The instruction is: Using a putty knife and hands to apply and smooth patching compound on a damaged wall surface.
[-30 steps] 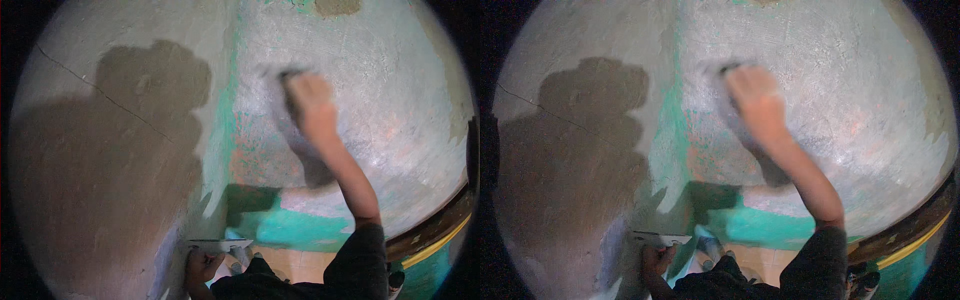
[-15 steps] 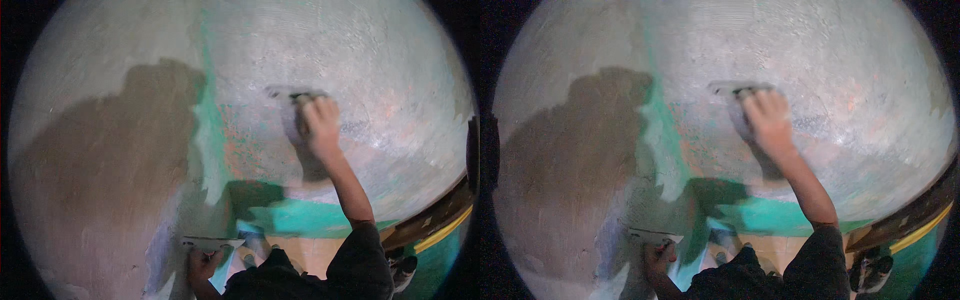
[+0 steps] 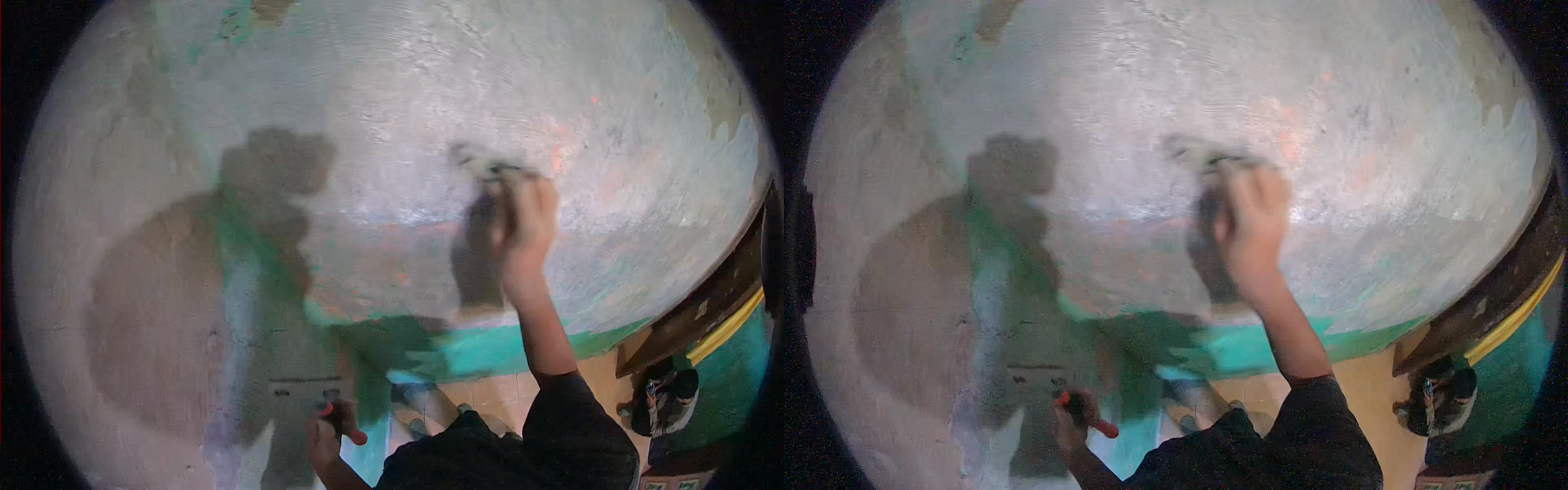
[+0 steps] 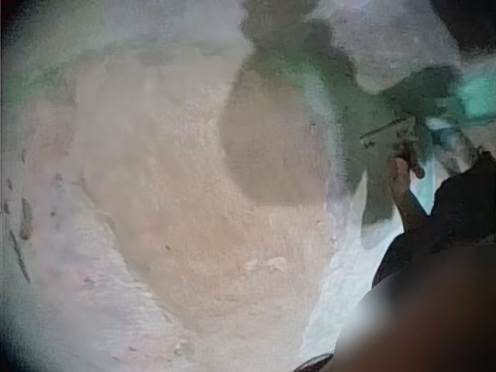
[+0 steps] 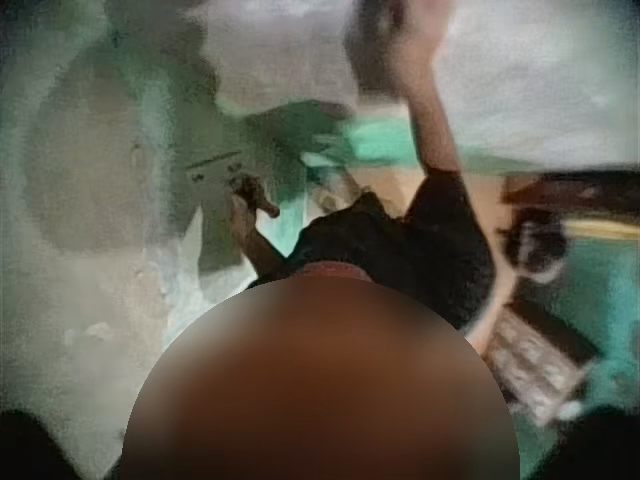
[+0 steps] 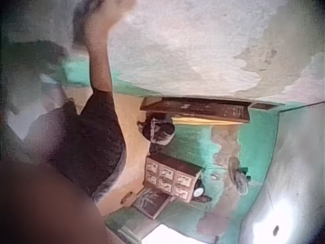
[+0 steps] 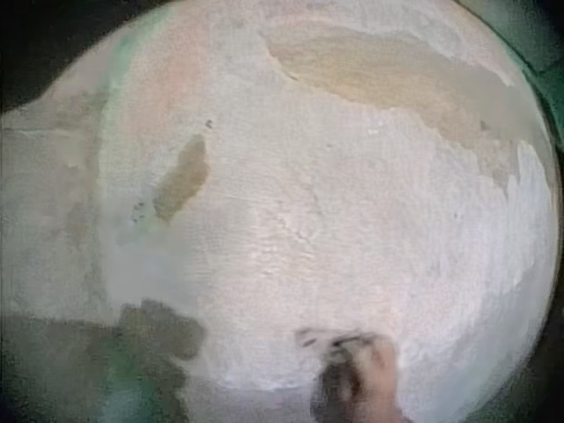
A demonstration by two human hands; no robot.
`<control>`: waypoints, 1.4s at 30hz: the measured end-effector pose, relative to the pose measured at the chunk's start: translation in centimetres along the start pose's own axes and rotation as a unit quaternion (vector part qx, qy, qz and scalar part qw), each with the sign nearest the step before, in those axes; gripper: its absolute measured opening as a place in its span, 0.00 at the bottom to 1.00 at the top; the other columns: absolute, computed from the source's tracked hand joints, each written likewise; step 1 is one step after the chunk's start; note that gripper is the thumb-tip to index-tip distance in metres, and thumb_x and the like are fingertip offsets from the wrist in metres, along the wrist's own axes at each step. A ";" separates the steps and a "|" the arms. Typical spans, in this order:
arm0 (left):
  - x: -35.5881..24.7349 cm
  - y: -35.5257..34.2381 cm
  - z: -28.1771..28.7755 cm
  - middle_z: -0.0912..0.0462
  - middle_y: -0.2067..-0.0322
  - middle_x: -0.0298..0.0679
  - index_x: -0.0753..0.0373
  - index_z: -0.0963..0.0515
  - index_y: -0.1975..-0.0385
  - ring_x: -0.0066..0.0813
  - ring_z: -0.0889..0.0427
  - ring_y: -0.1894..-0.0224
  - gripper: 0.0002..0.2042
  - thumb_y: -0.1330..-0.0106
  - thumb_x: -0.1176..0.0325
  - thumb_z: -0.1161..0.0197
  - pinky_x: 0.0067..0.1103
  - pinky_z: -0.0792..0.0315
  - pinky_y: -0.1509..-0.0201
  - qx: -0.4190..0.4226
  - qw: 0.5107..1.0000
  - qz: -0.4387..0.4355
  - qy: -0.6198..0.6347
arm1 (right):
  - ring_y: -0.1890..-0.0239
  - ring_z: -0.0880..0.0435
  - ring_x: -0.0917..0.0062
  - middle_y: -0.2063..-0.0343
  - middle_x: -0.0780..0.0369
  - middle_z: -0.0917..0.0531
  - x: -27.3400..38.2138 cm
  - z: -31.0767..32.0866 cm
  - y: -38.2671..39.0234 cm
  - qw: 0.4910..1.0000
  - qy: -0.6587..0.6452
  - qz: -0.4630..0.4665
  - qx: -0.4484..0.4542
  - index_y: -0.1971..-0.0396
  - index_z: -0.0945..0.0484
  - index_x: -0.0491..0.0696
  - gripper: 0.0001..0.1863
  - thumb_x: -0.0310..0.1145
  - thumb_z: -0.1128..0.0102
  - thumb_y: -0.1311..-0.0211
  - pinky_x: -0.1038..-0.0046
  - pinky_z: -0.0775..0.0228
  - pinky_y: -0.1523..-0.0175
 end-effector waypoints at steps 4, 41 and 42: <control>-0.2 -4.4 -7.6 0.26 0.80 0.38 0.66 0.25 0.68 0.27 0.28 0.80 0.29 0.30 0.42 0.56 0.24 0.35 0.77 0.096 0.991 0.076 -0.048 | 0.59 0.24 0.63 0.62 0.59 0.22 0.6 -2.3 3.3 0.989 -0.018 0.091 0.117 0.57 0.21 0.48 0.18 0.21 0.38 0.52 0.65 0.34 0.53; -8.6 -11.9 -29.0 0.41 0.33 0.57 0.68 0.28 0.46 0.47 0.44 0.29 0.22 0.28 0.58 0.60 0.43 0.60 0.31 0.036 0.834 -0.294 -0.465 | 0.47 0.27 0.59 0.49 0.47 0.29 -1.4 -6.0 14.1 0.793 -0.593 -0.114 0.081 0.43 0.38 0.37 0.24 0.33 0.49 0.35 0.59 0.37 0.40; -8.3 -11.6 -29.0 0.42 0.32 0.57 0.68 0.31 0.43 0.48 0.45 0.28 0.24 0.29 0.56 0.60 0.44 0.61 0.31 0.037 0.855 -0.253 -0.451 | 0.49 0.26 0.61 0.50 0.48 0.28 -1.1 -6.6 13.4 0.792 -0.543 -0.172 0.220 0.43 0.38 0.37 0.23 0.34 0.52 0.33 0.60 0.37 0.41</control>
Point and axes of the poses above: each hand's wrist, its own y-axis away from the middle knuckle, its own z-axis out of the back of the hand, x = y × z, the point moved 8 cm from there along -y, towards the middle knuckle
